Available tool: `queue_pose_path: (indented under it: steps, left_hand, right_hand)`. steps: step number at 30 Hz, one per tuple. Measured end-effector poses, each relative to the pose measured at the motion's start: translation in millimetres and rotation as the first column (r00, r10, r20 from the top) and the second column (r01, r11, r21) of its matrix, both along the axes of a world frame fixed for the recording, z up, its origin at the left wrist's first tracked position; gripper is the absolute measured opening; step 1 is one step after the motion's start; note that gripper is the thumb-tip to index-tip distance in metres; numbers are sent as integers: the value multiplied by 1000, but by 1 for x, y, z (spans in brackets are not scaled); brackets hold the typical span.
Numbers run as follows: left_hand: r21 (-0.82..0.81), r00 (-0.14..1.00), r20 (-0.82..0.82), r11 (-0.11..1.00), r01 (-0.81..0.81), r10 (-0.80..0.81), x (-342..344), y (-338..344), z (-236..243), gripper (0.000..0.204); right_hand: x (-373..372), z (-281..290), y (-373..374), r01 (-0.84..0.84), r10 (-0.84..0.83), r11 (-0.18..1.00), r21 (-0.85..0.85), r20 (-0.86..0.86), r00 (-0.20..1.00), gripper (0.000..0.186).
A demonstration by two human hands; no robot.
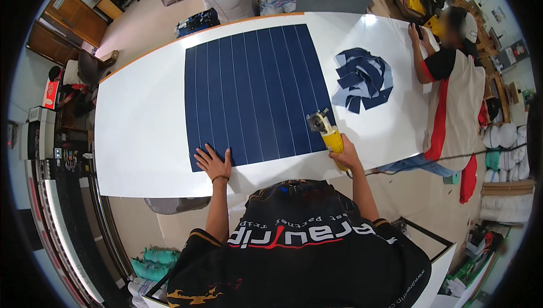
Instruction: The person uses a yellow electric rotary cutter to cut a large piece of dark blue striped fabric on a white table. They repeatedly cut narrow strips from the fabric's edge and set them aside. Another person works at a separate station in the background.
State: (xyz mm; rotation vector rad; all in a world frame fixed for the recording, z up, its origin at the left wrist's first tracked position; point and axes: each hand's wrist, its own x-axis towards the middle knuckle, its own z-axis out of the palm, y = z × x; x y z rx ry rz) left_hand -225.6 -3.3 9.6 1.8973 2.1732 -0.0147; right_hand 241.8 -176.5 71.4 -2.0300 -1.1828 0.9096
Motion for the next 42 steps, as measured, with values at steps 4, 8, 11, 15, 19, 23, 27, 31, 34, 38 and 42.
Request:
queue_pose_path:
  steps: [4, 8, 11, 15, 19, 23, 27, 31, 34, 38, 42]
  left_hand:
    - [-57, 999, -15, 998, -32, 32, 10, -15, 11, 111]
    - [45, 997, 78, 999, 8, -12, 18, -15, 7, 109]
    - [146, 973, 180, 982, 121, -147, 46, 2, 9, 105]
    - [262, 900, 225, 913, 312, -372, 104, 29, 13, 99]
    - [320, 802, 205, 813, 487, -561, 159, 54, 12, 98]
    - [323, 751, 148, 749, 578, -644, 189, 62, 4, 98]
    - [285, 729, 38, 707, 647, -683, 190, 59, -8, 99]
    - [299, 729, 67, 711, 637, -681, 191, 58, -14, 100]
    - [293, 730, 24, 703, 648, -683, 192, 58, -14, 101]
    - [285, 731, 13, 703, 651, -682, 192, 59, -15, 101]
    - [286, 730, -5, 699, 655, -683, 192, 59, -12, 101]
  right_hand:
    - [-9, 4, -12, 73, -73, 997, -3, -7, 997, 61]
    - [-32, 9, -42, 191, -190, 981, 19, -51, 981, 61]
    - [-50, 14, -73, 277, -277, 961, -11, -46, 960, 62]
    - [-75, 20, -119, 361, -370, 926, -110, -74, 926, 63]
    - [-96, 37, -146, 397, -400, 898, -187, 24, 916, 63]
    - [-102, 39, -159, 395, -382, 885, -247, 102, 919, 66]
    - [-105, 43, -149, 375, -318, 876, -303, 221, 922, 71]
    - [-108, 48, -132, 406, -310, 863, -299, 321, 895, 70]
    - [-104, 46, -125, 399, -291, 858, -323, 336, 896, 69]
    - [-98, 40, -120, 394, -301, 869, -301, 312, 901, 68]
    - [-93, 38, -114, 381, -288, 878, -291, 316, 904, 66]
